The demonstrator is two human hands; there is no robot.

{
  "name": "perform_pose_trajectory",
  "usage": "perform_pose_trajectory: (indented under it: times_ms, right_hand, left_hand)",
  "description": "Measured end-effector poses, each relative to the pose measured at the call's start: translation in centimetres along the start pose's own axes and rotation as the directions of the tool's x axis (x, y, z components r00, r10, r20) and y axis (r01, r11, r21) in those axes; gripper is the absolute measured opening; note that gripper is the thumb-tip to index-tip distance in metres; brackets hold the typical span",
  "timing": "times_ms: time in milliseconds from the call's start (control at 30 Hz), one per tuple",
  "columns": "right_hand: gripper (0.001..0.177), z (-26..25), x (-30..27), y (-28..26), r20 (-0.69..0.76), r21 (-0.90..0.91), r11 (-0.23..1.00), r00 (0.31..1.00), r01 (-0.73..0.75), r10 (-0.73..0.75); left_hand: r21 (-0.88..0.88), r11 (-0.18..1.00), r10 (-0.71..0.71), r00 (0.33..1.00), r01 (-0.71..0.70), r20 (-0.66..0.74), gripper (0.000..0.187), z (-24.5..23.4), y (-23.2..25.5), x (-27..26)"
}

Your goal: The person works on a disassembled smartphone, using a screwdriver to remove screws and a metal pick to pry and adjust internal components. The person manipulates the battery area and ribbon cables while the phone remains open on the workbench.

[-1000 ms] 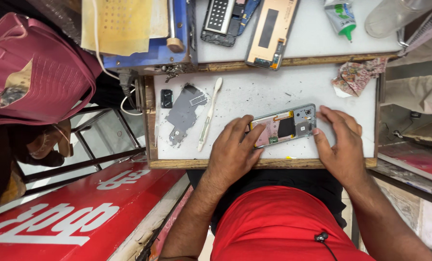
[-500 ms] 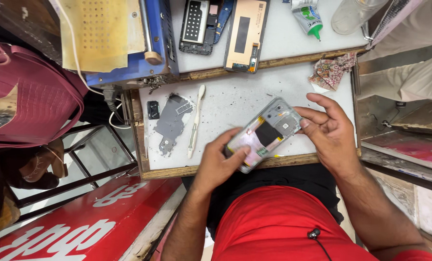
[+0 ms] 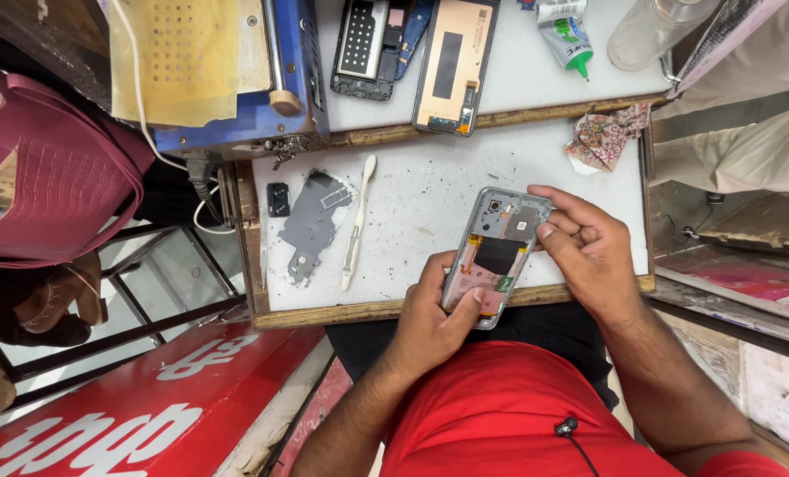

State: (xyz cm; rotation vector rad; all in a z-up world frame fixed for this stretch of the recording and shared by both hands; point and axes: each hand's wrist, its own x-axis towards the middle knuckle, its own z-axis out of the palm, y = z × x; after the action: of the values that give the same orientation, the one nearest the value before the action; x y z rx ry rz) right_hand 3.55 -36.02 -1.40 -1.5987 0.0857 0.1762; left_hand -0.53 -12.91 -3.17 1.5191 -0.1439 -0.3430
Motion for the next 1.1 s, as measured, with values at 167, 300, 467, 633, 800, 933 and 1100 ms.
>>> perform_pose_trajectory:
  times_ms: [167, 300, 467, 633, 800, 933, 1100]
  right_hand:
    - [0.028, 0.9, -0.1, -0.3, -0.173, -0.111, 0.993, 0.983, 0.047, -0.066]
    - [0.025, 0.9, 0.2, -1.8, -0.113, -0.263, 0.954, 0.978, 0.141, -0.176]
    - [0.021, 0.1, 0.8, -4.1, -0.064, -0.635, 0.766, 0.981, 0.102, -0.184]
    - [0.018, -0.2, 1.4, -4.5, 0.008, -0.659, 0.736, 0.979, 0.159, -0.204]
    - [0.020, -0.5, 1.5, -4.6, 0.017, -0.638, 0.762, 0.991, 0.115, -0.136]
    - [0.020, -0.8, 1.6, -4.5, 0.033, -0.649, 0.754, 0.994, 0.100, -0.103]
    - [0.021, -1.1, 1.7, -4.0, 0.033, -0.617, 0.780, 0.994, 0.102, -0.104]
  left_hand:
    - [0.016, 1.000, -0.028, 0.997, 0.027, 0.074, 0.043, 0.4, 0.7, 0.1]
    - [0.036, 0.999, 0.015, 1.000, -0.015, 0.026, 0.040, 0.2, 1.2, 0.2]
    - [0.276, 0.952, 0.138, 0.990, -0.130, -0.010, 0.039, -0.1, 2.1, 0.0]
    - [0.358, 0.913, 0.198, 0.980, -0.196, 0.032, 0.039, -0.6, 2.8, 0.0]
    - [0.325, 0.941, 0.091, 0.995, -0.097, 0.032, 0.040, -0.8, 2.7, 0.2]
    - [0.322, 0.937, 0.130, 0.991, -0.133, 0.031, 0.042, -0.9, 2.4, 0.2]
    - [0.315, 0.945, 0.081, 0.996, -0.091, 0.044, 0.040, -0.7, 2.0, 0.3]
